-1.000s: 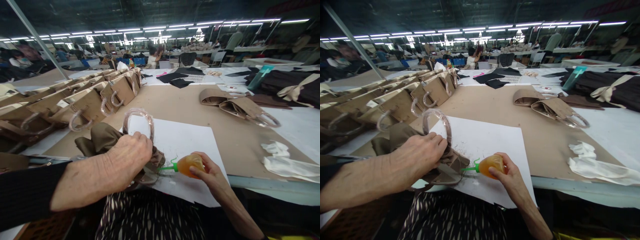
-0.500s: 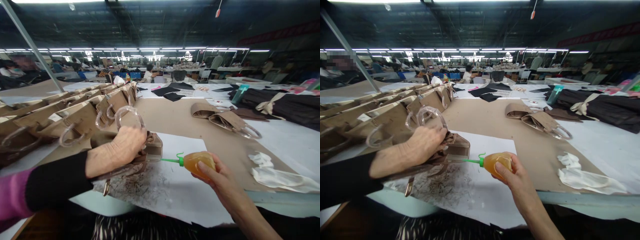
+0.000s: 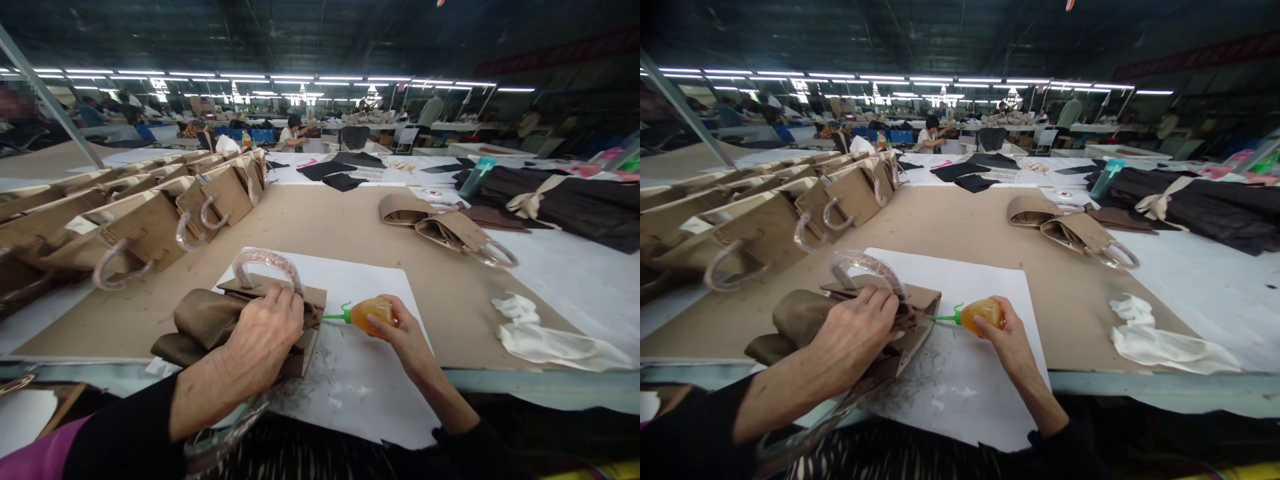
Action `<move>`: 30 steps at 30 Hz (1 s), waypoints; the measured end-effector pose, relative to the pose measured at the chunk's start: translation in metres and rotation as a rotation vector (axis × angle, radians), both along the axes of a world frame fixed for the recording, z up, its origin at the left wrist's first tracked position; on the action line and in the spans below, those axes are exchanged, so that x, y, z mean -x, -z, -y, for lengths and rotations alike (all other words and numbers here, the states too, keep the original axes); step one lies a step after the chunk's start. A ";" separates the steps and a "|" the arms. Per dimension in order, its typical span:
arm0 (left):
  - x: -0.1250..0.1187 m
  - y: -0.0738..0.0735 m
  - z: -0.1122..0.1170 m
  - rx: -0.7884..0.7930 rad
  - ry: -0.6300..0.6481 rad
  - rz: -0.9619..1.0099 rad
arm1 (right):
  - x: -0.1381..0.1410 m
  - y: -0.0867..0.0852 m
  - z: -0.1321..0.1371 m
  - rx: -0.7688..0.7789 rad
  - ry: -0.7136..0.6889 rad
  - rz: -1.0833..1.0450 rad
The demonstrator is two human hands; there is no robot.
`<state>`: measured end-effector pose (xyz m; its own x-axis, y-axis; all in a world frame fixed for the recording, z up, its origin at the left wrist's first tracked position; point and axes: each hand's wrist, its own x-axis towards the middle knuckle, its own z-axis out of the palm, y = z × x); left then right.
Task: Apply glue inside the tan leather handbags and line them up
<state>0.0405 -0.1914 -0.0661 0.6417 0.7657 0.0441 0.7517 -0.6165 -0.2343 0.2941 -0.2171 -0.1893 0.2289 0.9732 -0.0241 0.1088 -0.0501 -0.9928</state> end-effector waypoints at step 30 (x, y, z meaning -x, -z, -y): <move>0.008 0.016 0.014 -0.102 0.032 0.006 | 0.005 -0.029 0.030 0.174 -0.265 -0.343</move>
